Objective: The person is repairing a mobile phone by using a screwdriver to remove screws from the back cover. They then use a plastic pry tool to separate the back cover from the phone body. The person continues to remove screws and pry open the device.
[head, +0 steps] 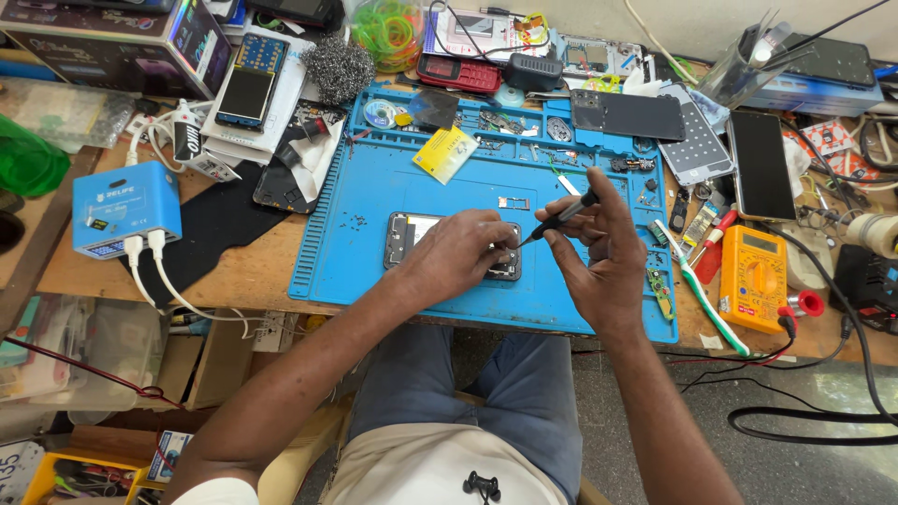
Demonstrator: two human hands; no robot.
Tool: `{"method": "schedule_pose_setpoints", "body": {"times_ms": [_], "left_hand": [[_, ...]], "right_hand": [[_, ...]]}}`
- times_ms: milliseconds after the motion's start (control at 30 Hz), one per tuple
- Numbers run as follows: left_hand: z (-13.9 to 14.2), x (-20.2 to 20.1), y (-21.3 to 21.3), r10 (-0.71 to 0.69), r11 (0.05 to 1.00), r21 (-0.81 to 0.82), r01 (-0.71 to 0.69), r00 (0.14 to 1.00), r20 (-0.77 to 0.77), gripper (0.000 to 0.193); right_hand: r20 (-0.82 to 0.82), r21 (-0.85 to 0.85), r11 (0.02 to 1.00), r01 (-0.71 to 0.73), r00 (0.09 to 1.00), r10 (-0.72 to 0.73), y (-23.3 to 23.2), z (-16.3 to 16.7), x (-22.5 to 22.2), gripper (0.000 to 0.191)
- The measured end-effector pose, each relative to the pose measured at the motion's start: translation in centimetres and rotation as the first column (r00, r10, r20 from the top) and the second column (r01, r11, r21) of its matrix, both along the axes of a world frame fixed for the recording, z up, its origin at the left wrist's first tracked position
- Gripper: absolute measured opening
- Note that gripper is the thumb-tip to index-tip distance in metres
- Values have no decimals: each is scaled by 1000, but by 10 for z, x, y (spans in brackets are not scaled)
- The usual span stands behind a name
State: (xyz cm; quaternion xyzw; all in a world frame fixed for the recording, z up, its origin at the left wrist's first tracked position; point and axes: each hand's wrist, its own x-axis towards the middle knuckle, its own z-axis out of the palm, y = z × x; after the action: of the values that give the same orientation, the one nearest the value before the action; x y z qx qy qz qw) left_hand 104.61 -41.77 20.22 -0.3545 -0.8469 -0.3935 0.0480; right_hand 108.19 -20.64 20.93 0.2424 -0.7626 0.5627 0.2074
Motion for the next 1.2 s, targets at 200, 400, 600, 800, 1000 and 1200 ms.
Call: {"method": "schedule_pose_setpoints", "body": {"times_ms": [200,400,600,800,1000,1200], "left_hand": [[-5,3,5,12,1000,-24,-12,1000,-5,22],[-6,0,7,27,999,-45,-26,1000,9,27],[-7,0,7,18,999,-35,-18,1000,6,27],[-9,-3,6,-3,1000,4,3,999,32,26],[-4,-12,11,-257,894,427,136,936,240,56],[4,-13,17,-125,932,361,-41,896,427,56]], "right_hand": [[6,149,987,64,998,-65,0,-5,4,74],[-24,162,986,49,999,-46,1,-8,1,73],[-11,162,985,52,999,-50,1,-8,1,72],[-98,280,949,145,988,-122,-1,-2,1,69],[-101,348,927,138,989,-110,2,16,1,72],[37,248,966,69,996,-81,-2,11,2,66]]}}
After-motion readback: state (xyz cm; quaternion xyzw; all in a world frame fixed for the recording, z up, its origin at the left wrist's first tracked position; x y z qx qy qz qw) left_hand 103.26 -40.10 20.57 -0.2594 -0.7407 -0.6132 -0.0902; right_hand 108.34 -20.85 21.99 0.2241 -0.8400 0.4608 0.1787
